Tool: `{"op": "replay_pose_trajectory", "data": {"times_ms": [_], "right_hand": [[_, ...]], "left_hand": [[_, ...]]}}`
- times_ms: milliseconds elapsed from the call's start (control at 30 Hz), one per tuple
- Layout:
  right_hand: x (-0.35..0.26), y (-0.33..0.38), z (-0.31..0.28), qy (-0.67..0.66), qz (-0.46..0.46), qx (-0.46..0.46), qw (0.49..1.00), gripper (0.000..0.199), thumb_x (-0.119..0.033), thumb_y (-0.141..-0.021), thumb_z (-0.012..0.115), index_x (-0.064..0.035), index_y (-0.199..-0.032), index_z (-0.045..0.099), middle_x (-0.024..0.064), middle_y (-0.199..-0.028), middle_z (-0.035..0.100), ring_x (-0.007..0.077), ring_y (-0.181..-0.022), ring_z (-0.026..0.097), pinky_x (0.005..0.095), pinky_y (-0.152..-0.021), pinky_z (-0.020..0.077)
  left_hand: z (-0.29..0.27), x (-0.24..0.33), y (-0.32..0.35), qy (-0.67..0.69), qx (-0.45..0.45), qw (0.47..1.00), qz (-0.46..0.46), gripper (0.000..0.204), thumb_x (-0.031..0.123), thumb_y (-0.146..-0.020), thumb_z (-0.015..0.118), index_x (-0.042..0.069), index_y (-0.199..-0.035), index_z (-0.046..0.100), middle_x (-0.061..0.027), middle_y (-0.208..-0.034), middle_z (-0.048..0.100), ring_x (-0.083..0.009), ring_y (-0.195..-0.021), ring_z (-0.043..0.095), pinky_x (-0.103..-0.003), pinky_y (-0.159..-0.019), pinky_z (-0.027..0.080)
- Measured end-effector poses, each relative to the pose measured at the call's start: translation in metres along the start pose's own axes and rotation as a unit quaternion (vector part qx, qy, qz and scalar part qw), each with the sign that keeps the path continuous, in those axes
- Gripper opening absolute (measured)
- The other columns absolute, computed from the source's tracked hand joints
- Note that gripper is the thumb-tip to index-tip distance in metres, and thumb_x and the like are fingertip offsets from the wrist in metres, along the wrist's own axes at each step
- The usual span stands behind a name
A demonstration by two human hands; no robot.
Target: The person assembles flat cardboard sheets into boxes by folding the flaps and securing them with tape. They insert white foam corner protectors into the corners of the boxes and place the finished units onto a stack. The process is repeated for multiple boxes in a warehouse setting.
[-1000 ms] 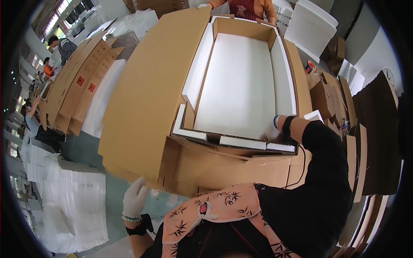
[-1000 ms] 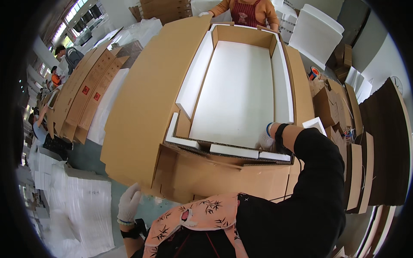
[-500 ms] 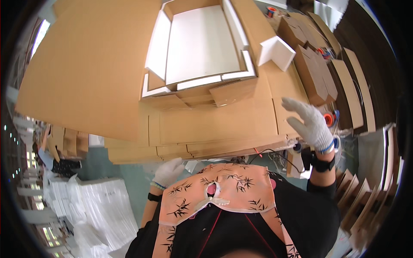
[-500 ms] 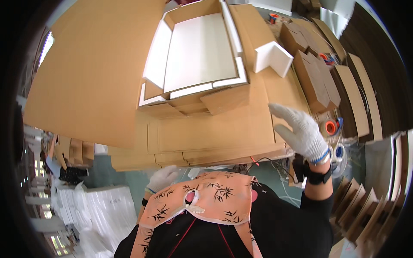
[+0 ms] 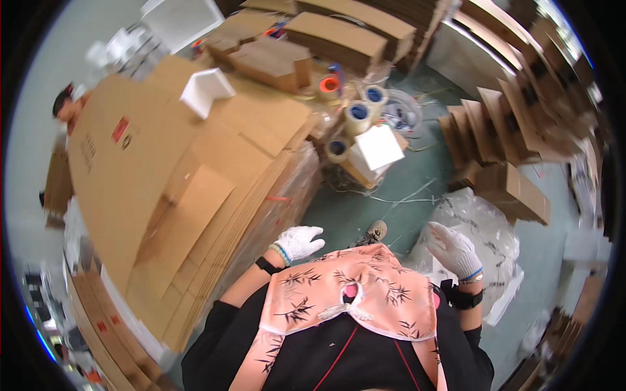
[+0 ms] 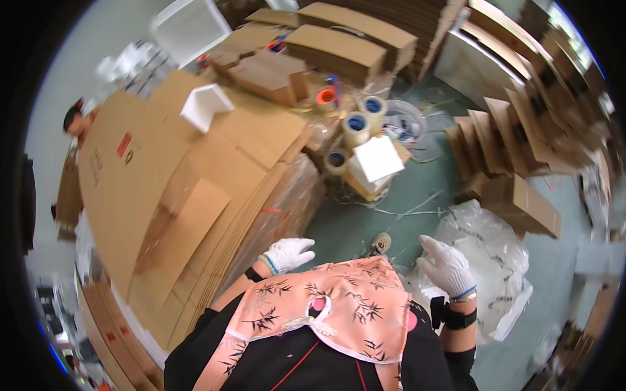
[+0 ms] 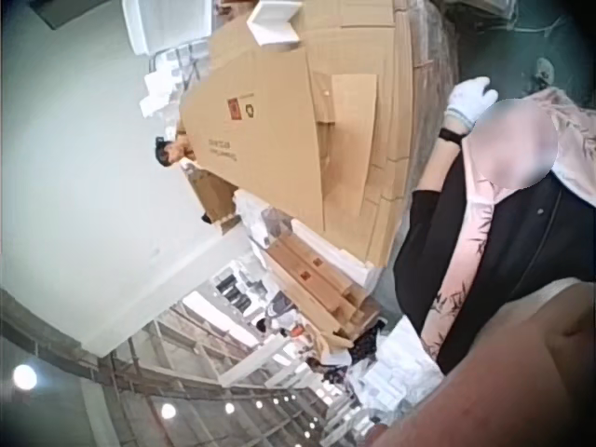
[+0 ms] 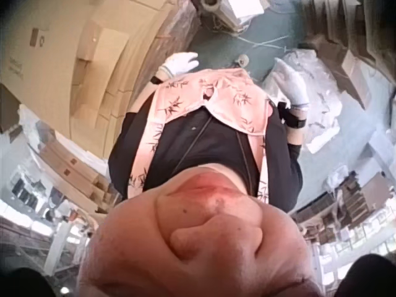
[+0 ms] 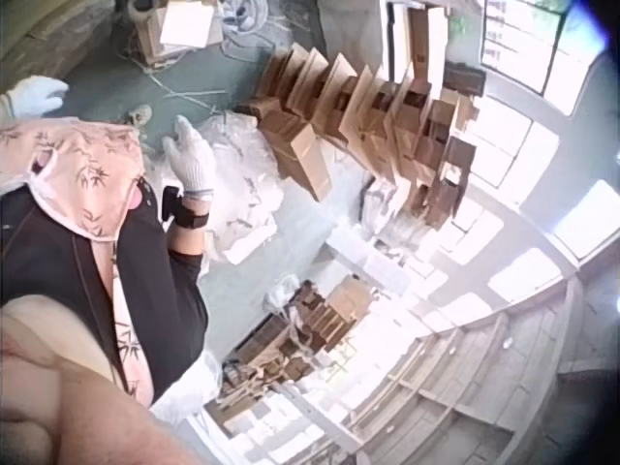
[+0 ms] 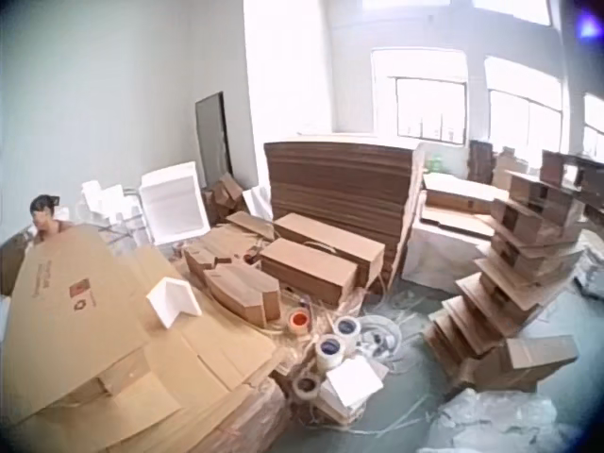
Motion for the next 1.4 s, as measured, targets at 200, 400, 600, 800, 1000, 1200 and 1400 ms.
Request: {"op": "replay_pose_trajectory", "data": {"times_ms": [200, 400, 600, 800, 1000, 1200, 1400], "right_hand": [[0.125, 0.03, -0.085, -0.02, 0.025, -0.004, 0.999, 0.051, -0.033, -0.085, 0.063, -0.0064, -0.128, 0.059, 0.0183, -0.112, 0.068, 0.0339, -0.102, 0.066, 0.0425, -0.089, 0.0522], [0.239, 0.065, -0.162, -0.053, 0.151, 0.044, 0.986, 0.047, -0.035, -0.086, 0.061, -0.0116, -0.127, 0.059, 0.0179, -0.109, 0.069, 0.0366, -0.099, 0.066, 0.0447, -0.086, 0.0526], [0.311, 0.087, -0.219, -0.112, 0.182, 0.127, 0.969, 0.048, -0.036, -0.086, 0.061, -0.0093, -0.127, 0.059, 0.0175, -0.11, 0.069, 0.0355, -0.1, 0.066, 0.0429, -0.087, 0.0529], [0.392, 0.096, -0.314, -0.202, 0.28, 0.206, 0.916, 0.048, -0.025, -0.089, 0.065, -0.0066, -0.132, 0.057, 0.0138, -0.116, 0.07, 0.0253, -0.105, 0.068, 0.0364, -0.092, 0.0527], [0.49, 0.029, -0.481, -0.395, 0.232, 0.448, 0.767, 0.046, -0.015, -0.096, 0.058, 0.0028, -0.138, 0.05, 0.0142, -0.121, 0.063, 0.0228, -0.111, 0.063, 0.0318, -0.092, 0.0521], [0.638, -0.064, -0.651, -0.198, 0.371, 0.557, 0.716, 0.054, -0.024, -0.091, 0.061, -0.0001, -0.138, 0.05, 0.0168, -0.126, 0.062, 0.0278, -0.112, 0.063, 0.0368, -0.095, 0.0505], [0.725, -0.142, -0.78, 0.282, 0.606, 0.404, 0.625, 0.061, -0.031, -0.086, 0.063, -0.0065, -0.14, 0.05, 0.0205, -0.129, 0.061, 0.0356, -0.112, 0.062, 0.0425, -0.094, 0.0501]], "left_hand": [[0.025, 0.13, -0.098, -0.053, -0.149, 0.987, 0.001, 0.052, 0.045, -0.09, 0.053, 0.008, -0.127, 0.061, -0.0187, -0.121, 0.066, -0.0364, -0.111, 0.062, -0.045, -0.097, 0.049], [0.006, 0.281, -0.206, -0.087, -0.194, 0.976, 0.049, 0.053, 0.046, -0.091, 0.051, 0.008, -0.126, 0.061, -0.0204, -0.116, 0.067, -0.0381, -0.108, 0.064, -0.046, -0.094, 0.049], [-0.03, 0.428, -0.36, -0.026, -0.208, 0.962, 0.172, 0.051, 0.04, -0.095, 0.053, 0.003, -0.129, 0.06, -0.0198, -0.126, 0.064, -0.0338, -0.118, 0.06, -0.04, -0.1, 0.047], [-0.081, 0.544, -0.534, 0.32, -0.238, 0.906, 0.144, 0.037, 0.022, -0.1, 0.059, -0.002, -0.127, 0.061, -0.0118, -0.116, 0.068, -0.0197, -0.106, 0.065, -0.033, -0.093, 0.052], [-0.177, 0.63, -0.771, 0.526, -0.214, 0.805, 0.175, 0.045, 0.035, -0.103, 0.048, -0.002, -0.126, 0.058, -0.016, -0.118, 0.066, -0.0284, -0.107, 0.065, -0.042, -0.096, 0.053], [-0.244, 0.683, -1.021, 0.584, -0.122, 0.784, 0.175, 0.05, 0.042, -0.101, 0.051, 0.0, -0.129, 0.057, -0.0157, -0.124, 0.064, -0.0272, -0.114, 0.061, -0.041, -0.099, 0.05], [-0.235, 0.749, -1.13, 0.588, -0.195, 0.765, 0.174, 0.051, 0.039, -0.103, 0.049, -0.004, -0.131, 0.053, -0.0179, -0.126, 0.061, -0.0271, -0.114, 0.062, -0.04, -0.101, 0.05]]}}
Point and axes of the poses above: each hand's wrist, its own y-axis away from the middle knuckle, its own z-axis out of the palm, x = y × z, the point moved 8 cm from there along -y, towards the middle knuckle
